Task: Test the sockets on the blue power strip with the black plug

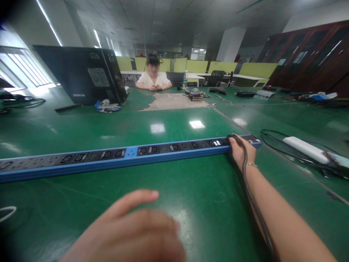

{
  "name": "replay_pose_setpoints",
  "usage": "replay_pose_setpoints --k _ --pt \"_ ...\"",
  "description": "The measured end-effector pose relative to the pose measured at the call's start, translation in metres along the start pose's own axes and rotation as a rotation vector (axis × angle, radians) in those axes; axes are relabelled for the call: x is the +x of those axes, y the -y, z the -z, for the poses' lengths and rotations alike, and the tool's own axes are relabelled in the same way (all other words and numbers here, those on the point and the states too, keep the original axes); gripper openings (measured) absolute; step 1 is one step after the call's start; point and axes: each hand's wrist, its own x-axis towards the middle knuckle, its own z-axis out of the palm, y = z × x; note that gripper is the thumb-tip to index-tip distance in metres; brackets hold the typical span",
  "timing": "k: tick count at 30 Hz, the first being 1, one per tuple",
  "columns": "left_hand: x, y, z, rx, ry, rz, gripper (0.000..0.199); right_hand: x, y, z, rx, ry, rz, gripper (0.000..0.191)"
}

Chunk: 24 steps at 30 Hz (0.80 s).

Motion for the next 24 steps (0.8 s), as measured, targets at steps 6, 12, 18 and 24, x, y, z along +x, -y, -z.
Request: replay_pose_setpoints --k 6,12,18,24 --pt "0.02 0.117 -0.031 0.316 -0.06 0.352 0.036 -0.001 -0.001 -0.003 0.007 -0.021 0.03 0.041" --pt "-0.003 0.153 -0.06 0.499 0.011 0.468 0.046 0.003 -0.001 -0.002 -0.009 -0.031 -0.02 0.043" --pt "0.0 0.15 -0.059 0.509 -0.018 0.475 0.043 0.007 0.002 0.001 0.007 -0.005 -0.082 0.043" --pt "0.0 0.151 -0.061 0.506 -0.032 0.487 0.043 0.004 0.003 0.0 -0.07 -0.018 -0.093 0.043"
